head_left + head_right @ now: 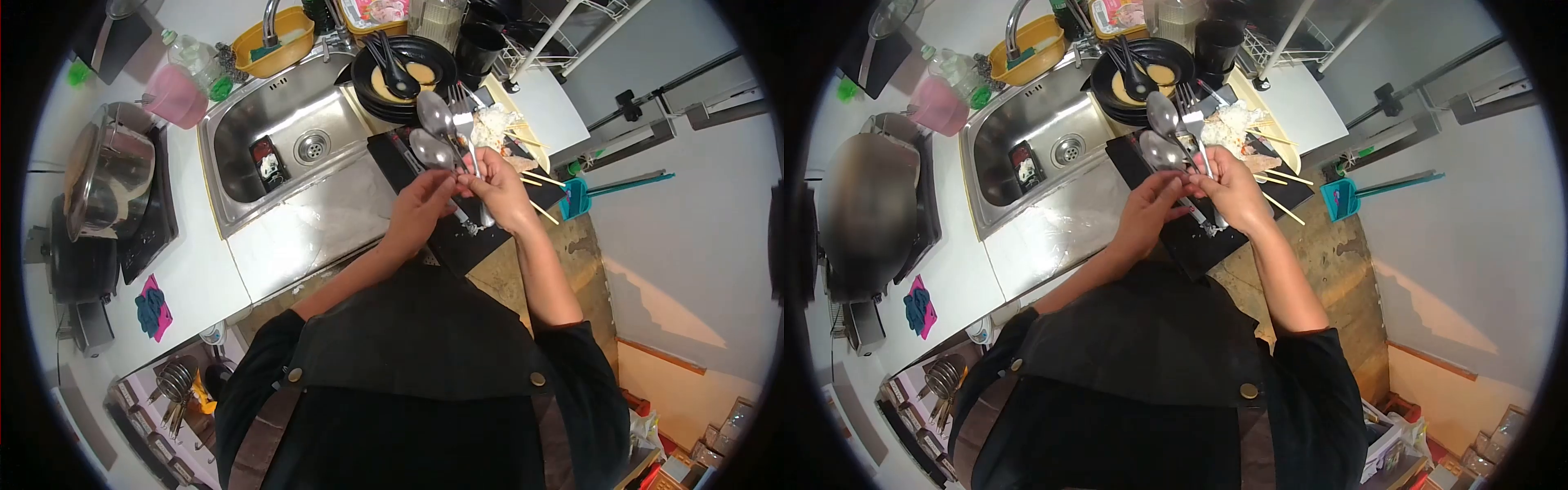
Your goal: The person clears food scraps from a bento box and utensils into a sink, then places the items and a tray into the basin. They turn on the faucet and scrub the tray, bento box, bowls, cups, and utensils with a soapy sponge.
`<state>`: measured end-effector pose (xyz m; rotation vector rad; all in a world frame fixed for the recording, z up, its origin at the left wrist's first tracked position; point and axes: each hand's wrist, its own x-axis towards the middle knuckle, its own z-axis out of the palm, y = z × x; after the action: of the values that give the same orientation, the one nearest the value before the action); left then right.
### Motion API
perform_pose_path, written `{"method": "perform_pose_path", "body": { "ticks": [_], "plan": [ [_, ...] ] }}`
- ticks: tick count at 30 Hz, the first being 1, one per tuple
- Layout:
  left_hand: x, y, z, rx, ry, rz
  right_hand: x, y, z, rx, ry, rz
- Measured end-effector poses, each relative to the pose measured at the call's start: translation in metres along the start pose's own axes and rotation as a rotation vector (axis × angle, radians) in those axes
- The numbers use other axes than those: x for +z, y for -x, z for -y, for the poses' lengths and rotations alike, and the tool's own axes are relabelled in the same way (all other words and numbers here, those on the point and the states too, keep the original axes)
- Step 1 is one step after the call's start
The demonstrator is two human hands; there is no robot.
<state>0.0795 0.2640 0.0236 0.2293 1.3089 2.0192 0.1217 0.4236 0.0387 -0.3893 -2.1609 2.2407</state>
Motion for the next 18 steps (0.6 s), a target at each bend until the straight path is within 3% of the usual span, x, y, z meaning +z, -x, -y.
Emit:
{"method": "perform_pose_path", "body": {
  "ticks": [4,6,10,13,16,18],
  "plan": [
    [-0.002,-0.018,0.009,-0.115,0.453,-0.066,0.025,0.001,0.008,-0.101,0.123,-0.101],
    [-0.007,-0.021,0.013,-0.099,0.520,-0.021,0.030,0.004,0.011,-0.040,0.250,-0.122],
    [-0.005,-0.021,0.011,-0.068,0.616,-0.059,0.028,0.009,0.007,-0.191,0.075,-0.305],
    [0.002,-0.021,0.005,-0.096,0.682,-0.139,0.020,0.021,0.029,-0.004,0.278,-0.258],
    [0.010,-0.025,0.005,-0.168,0.697,-0.167,0.021,0.021,0.013,-0.191,0.468,-0.178],
    [0.013,-0.030,0.009,-0.168,0.651,-0.157,0.026,0.027,0.017,-0.091,0.337,-0.228]
  ]
}}
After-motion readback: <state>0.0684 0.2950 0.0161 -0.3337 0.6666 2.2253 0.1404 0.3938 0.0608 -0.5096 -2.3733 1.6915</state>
